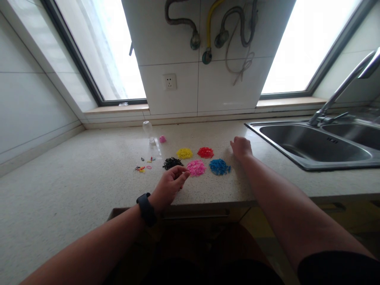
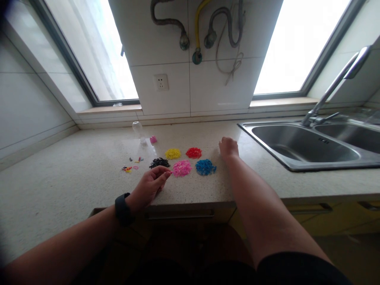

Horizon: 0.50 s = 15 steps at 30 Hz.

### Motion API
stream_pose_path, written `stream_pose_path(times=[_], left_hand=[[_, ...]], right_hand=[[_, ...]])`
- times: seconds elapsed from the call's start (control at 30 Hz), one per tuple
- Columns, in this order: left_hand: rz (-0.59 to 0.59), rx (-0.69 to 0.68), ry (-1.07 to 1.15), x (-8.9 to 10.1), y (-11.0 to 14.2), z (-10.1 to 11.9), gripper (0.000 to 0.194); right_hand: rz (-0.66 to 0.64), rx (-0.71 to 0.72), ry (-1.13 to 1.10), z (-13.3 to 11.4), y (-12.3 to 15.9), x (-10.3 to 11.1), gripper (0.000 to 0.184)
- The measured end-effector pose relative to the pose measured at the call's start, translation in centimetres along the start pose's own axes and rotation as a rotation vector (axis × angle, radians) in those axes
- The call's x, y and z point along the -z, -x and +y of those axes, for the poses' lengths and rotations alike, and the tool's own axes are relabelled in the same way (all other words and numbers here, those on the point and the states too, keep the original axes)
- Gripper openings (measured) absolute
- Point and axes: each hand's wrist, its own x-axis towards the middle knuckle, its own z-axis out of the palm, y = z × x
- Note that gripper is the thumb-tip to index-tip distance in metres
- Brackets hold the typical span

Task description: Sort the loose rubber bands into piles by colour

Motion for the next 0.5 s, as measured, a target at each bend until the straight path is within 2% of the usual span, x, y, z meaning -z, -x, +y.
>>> stream_pose_path(times=[0.13,0.33,0.5], left_hand=[[0.012,0.005,-0.022,0.0,-0.1,-0.1,0.041],[0.046,-0.003,-0.108,0.0,-0.5,0.0,0.042],[0.051,-0.089,-0.289,-0.1,-1.6,0.9,0.036]], right_hand=[[0.011,0.015,-0.019,0.0,0.1,0.2,0.036],[0.053,0.007,-0.158,-0.4,0.6,0.4,0.057],[0.053,-0.026,-0.24,-0.5,0.5,0.2,0.055]])
